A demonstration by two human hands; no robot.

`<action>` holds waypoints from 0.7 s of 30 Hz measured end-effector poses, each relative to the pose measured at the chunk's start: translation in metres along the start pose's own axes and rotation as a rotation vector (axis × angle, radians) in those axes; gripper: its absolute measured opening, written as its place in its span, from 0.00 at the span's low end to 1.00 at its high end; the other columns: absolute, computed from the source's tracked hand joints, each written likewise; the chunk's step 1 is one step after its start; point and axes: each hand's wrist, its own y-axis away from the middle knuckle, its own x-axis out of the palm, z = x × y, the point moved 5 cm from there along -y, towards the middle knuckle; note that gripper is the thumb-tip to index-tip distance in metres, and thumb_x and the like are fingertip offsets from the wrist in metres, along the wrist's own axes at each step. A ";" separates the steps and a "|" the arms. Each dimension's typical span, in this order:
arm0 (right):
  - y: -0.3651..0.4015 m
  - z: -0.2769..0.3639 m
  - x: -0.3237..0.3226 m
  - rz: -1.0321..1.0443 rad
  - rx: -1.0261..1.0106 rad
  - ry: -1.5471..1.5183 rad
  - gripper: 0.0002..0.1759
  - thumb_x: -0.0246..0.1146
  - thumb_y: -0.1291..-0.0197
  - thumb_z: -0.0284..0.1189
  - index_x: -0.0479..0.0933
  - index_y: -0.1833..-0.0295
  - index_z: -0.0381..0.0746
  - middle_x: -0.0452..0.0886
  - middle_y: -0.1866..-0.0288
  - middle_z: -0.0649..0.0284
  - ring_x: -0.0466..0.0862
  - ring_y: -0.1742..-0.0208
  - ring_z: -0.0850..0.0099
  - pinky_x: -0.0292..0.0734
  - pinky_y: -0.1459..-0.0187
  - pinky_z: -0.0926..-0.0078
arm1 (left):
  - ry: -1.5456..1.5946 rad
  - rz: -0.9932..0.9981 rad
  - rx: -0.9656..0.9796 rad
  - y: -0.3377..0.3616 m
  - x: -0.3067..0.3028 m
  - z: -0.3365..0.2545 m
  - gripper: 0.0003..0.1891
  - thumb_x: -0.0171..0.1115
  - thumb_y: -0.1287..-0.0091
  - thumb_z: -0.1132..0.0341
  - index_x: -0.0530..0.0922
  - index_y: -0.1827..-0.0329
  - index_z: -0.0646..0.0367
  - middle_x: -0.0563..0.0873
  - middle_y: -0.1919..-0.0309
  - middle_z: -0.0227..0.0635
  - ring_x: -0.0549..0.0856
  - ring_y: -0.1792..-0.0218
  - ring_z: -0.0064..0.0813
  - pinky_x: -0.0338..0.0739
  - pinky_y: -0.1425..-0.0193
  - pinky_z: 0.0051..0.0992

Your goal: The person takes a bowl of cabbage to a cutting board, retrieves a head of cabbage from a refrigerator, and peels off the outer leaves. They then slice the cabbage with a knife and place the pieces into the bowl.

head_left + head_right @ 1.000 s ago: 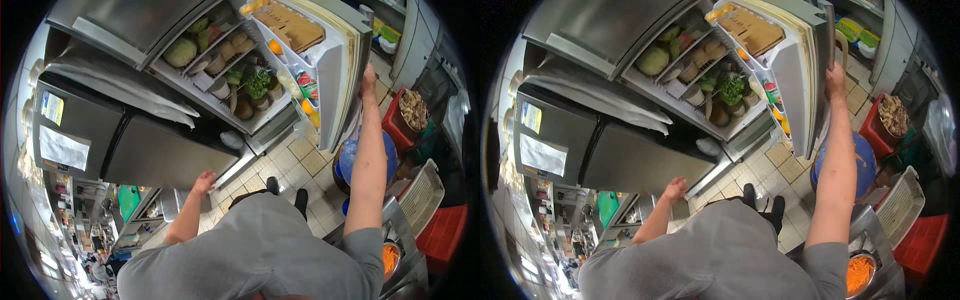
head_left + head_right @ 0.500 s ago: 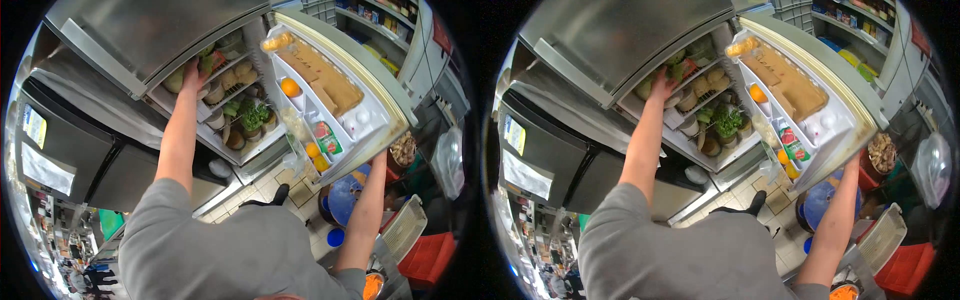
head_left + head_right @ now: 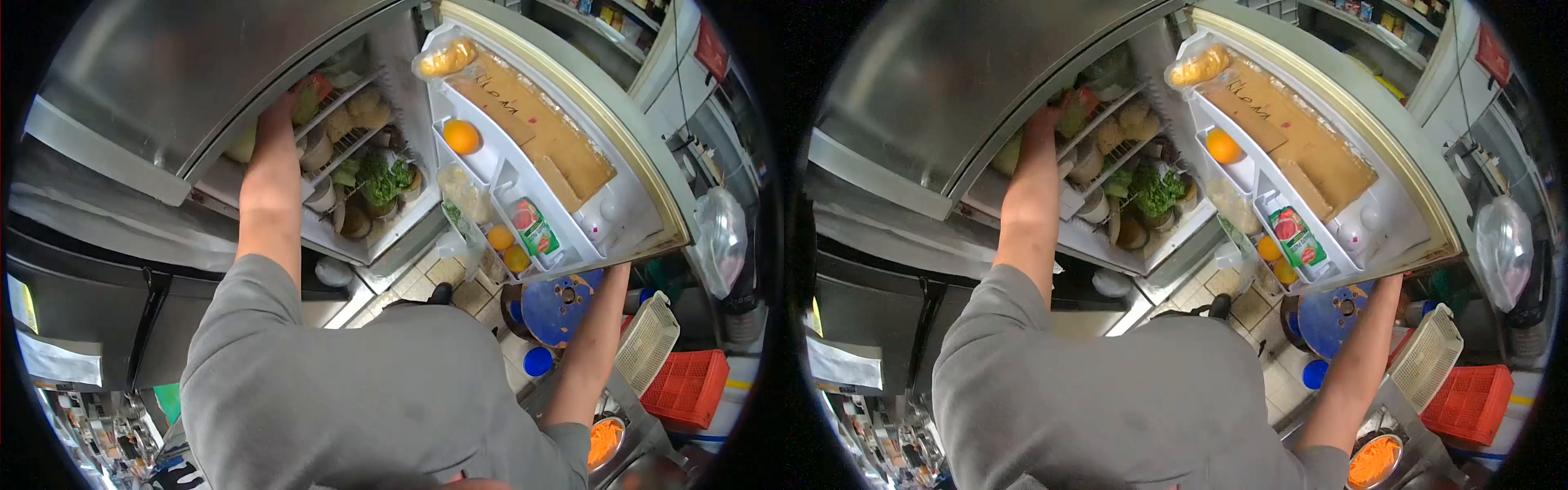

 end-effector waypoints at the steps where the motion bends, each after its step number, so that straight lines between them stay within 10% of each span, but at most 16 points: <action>1: 0.000 0.003 0.001 0.003 0.002 0.005 0.24 0.59 0.22 0.44 0.80 0.36 0.35 0.85 0.46 0.64 0.83 0.50 0.74 0.81 0.53 0.69 | 0.004 -0.001 0.027 0.001 -0.002 0.000 0.39 0.57 0.17 0.43 0.60 0.13 0.59 0.59 0.12 0.45 0.68 0.18 0.47 0.73 0.19 0.55; 7: 0.006 0.014 0.002 0.017 0.002 0.043 0.25 0.59 0.22 0.45 0.80 0.36 0.35 0.84 0.46 0.64 0.82 0.50 0.74 0.81 0.53 0.69 | 0.022 -0.022 0.125 0.003 -0.037 0.035 0.40 0.57 0.17 0.43 0.59 0.12 0.58 0.60 0.13 0.46 0.68 0.18 0.46 0.72 0.18 0.56; 9: 0.006 0.016 0.006 0.025 0.006 0.047 0.25 0.59 0.22 0.45 0.80 0.35 0.35 0.84 0.45 0.65 0.82 0.50 0.74 0.81 0.53 0.69 | -0.538 0.100 0.656 0.000 -0.056 0.042 0.37 0.55 0.16 0.45 0.58 0.12 0.53 0.65 0.16 0.46 0.68 0.19 0.50 0.69 0.17 0.62; 12: 0.005 0.018 0.012 0.038 0.002 0.044 0.25 0.59 0.22 0.45 0.80 0.35 0.35 0.84 0.45 0.65 0.82 0.50 0.74 0.81 0.52 0.69 | 0.384 -0.018 0.203 0.091 -0.011 0.020 0.36 0.59 0.16 0.52 0.54 0.10 0.48 0.68 0.20 0.45 0.71 0.22 0.50 0.72 0.20 0.66; 16: 0.009 0.020 0.015 0.072 0.000 0.041 0.25 0.59 0.22 0.45 0.79 0.35 0.35 0.84 0.45 0.65 0.82 0.49 0.74 0.81 0.52 0.69 | 0.294 -0.174 0.117 0.131 -0.021 0.040 0.43 0.63 0.21 0.74 0.48 0.11 0.38 0.65 0.19 0.39 0.75 0.25 0.46 0.87 0.32 0.60; 21: 0.003 0.024 0.022 0.130 -0.016 0.003 0.25 0.59 0.22 0.45 0.79 0.34 0.35 0.84 0.44 0.65 0.82 0.49 0.74 0.81 0.52 0.69 | 0.240 -0.290 0.129 0.219 -0.008 0.016 0.36 0.62 0.21 0.73 0.53 0.16 0.47 0.66 0.21 0.43 0.77 0.28 0.51 0.87 0.34 0.60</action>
